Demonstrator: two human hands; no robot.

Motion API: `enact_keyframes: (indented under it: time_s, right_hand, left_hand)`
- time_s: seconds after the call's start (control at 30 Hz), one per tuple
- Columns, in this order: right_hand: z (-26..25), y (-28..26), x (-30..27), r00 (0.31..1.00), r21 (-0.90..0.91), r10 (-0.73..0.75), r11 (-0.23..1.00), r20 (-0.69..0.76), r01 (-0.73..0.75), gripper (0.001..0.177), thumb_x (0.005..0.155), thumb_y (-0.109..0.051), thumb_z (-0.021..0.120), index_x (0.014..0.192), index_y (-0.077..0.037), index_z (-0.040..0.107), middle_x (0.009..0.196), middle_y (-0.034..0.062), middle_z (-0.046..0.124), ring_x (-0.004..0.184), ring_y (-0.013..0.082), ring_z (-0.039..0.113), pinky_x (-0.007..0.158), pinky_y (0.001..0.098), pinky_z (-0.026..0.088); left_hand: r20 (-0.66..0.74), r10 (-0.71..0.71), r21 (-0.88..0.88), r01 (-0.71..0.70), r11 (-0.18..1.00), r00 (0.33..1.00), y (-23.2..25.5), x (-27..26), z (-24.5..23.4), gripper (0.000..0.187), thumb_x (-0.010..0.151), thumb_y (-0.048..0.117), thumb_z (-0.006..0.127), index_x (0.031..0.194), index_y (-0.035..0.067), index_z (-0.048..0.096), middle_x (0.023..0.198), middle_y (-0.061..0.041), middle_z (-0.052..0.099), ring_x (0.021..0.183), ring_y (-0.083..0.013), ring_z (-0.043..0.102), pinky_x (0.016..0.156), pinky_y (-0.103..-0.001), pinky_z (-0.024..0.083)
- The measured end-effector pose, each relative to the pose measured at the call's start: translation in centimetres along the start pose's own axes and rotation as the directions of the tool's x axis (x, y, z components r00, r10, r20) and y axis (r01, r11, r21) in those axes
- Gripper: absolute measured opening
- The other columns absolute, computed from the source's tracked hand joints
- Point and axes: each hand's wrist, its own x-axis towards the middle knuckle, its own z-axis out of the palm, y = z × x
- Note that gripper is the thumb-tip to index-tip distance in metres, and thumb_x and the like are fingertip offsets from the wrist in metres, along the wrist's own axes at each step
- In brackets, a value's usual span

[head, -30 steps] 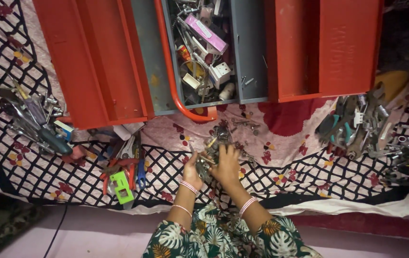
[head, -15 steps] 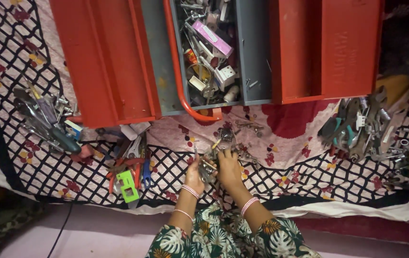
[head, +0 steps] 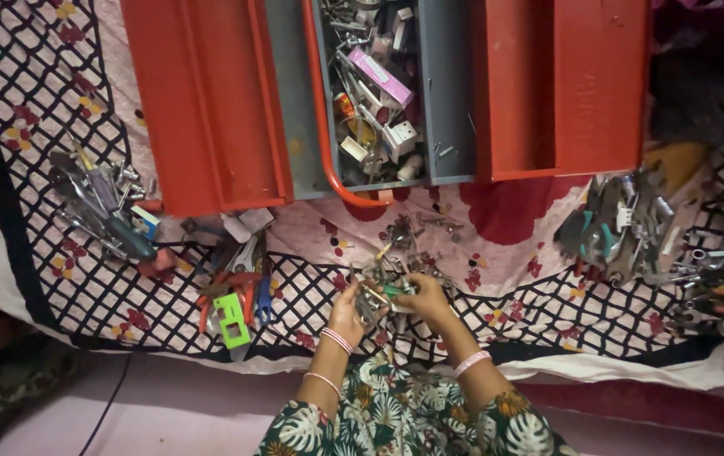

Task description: The person empties a red toolbox, sorts small metal parts and tools by hand, and places them back into the toolbox compartments. The person handles screws, bolts, and a ratchet, arranging them within the open toolbox.

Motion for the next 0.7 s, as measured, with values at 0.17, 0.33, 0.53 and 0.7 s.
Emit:
enact_keyframes:
  time_s: [0.17, 0.33, 0.53, 0.7]
  right_hand:
    - [-1.9, -2.0, -3.3, 0.977, 0.421, 0.181, 0.882, 0.109, -0.210, 0.030, 0.081, 0.002, 0.078, 0.106, -0.007, 0.065, 0.102, 0.0098, 0.070, 0.089, 0.0201, 0.066, 0.077, 0.0303, 0.056]
    - [-2.7, -4.4, -7.3, 0.988, 0.696, 0.075, 0.702, 0.136, -0.149, 0.037, 0.078, -0.001, 0.078, 0.108, -0.013, 0.060, 0.111, 0.0082, 0.068, 0.099, 0.0196, 0.066, 0.089, 0.0306, 0.057]
    - [-3.0, -4.9, -10.3, 0.994, 0.844, -0.040, 0.533, 0.102, -0.065, 0.045, 0.082, -0.006, 0.080, 0.122, -0.009, 0.059, 0.112, 0.0112, 0.068, 0.093, 0.0224, 0.068, 0.080, 0.0283, 0.061]
    - [-3.3, -3.5, -11.5, 0.989, 0.952, -0.080, 0.289, 0.128, -0.100, 0.040, 0.084, -0.008, 0.080, 0.119, 0.001, 0.061, 0.115, 0.0189, 0.067, 0.099, 0.0352, 0.070, 0.077, 0.0303, 0.064]
  left_hand:
    - [0.094, 0.056, -0.079, -0.048, 0.996, 0.994, -0.5, -2.2, 2.8, 0.033, 0.106, 0.039, 0.047, 0.107, 0.011, 0.065, 0.096, -0.009, 0.074, 0.090, -0.0248, 0.074, 0.074, -0.046, 0.065]
    - [0.170, 0.077, -0.122, -0.057, 0.991, 0.982, -0.9, -5.9, 7.1, 0.032, 0.106, 0.037, 0.047, 0.107, 0.011, 0.066, 0.098, -0.010, 0.074, 0.092, -0.0251, 0.073, 0.077, -0.044, 0.064]
    - [0.293, 0.135, -0.193, -0.080, 0.978, 0.947, -2.1, -9.5, 11.0, 0.031, 0.106, 0.032, 0.047, 0.110, 0.009, 0.067, 0.106, -0.012, 0.074, 0.098, -0.0248, 0.072, 0.083, -0.040, 0.063]
    - [0.345, 0.189, -0.209, -0.121, 0.970, 0.919, -3.3, -12.0, 12.9, 0.032, 0.107, 0.031, 0.048, 0.113, 0.006, 0.067, 0.108, -0.013, 0.074, 0.098, -0.0245, 0.073, 0.082, -0.037, 0.062]
